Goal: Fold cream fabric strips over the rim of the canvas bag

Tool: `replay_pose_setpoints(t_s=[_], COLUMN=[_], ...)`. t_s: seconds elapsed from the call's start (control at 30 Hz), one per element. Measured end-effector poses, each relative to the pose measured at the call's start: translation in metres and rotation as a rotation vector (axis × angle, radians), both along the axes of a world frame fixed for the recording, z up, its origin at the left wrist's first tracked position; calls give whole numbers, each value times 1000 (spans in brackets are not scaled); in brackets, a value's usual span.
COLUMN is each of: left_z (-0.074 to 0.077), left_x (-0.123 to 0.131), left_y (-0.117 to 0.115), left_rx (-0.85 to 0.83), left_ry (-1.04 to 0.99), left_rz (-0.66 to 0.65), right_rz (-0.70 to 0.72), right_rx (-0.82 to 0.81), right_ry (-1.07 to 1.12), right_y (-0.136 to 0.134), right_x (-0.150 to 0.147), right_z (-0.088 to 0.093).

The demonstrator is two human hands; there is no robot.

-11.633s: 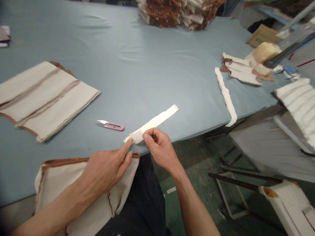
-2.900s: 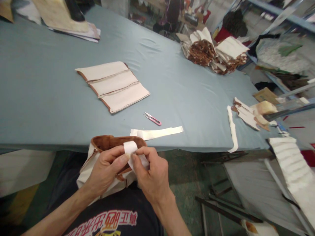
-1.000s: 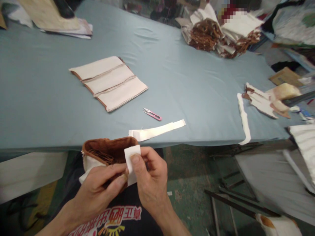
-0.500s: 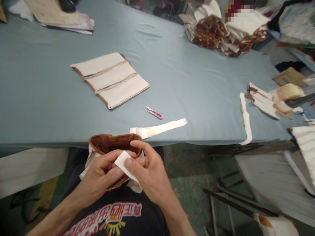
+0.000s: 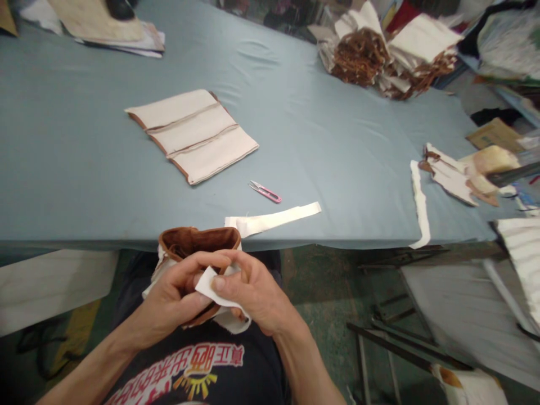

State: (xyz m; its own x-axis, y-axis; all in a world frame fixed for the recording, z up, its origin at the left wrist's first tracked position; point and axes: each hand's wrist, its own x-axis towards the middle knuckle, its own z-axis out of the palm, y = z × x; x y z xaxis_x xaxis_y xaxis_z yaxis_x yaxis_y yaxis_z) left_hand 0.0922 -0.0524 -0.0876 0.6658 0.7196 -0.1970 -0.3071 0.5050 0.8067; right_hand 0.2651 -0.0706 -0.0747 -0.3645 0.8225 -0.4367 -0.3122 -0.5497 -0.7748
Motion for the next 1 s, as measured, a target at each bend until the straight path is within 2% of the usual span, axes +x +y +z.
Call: replay_pose_setpoints(t_s=[0.17,0.33,0.4,0.47,0.63,0.7,0.83,0.9,1.0], left_z=[0,-2,-3,-2,4,6,5,3,-2], left_x=[-1,1,2,3,3,3,3,3,1], left_y=[1,0,0,1,7,8,7,6,6], left_rx=[-6,7,23,36,49,44,21,21,73], left_ry=[17,108,110,138,224,219,200,179,224], left_rz=[44,71,98,145,177,163,156,188,302], right_rz=[98,39,6,-51,-132,-129,-100,-193,-417], right_rx=[-79,-94,-51,68,571,652,621,582,480], right_ry=[106,114,74,-48,-525,-635,-640,-598,-513], right_y=[3,3,2,1,1,1,-1,-1,-1], right_x=[1,-4,-3,2,15,15,4,1,3], right_z=[-7,-13,-14,-13,2,6,2,-2,-8])
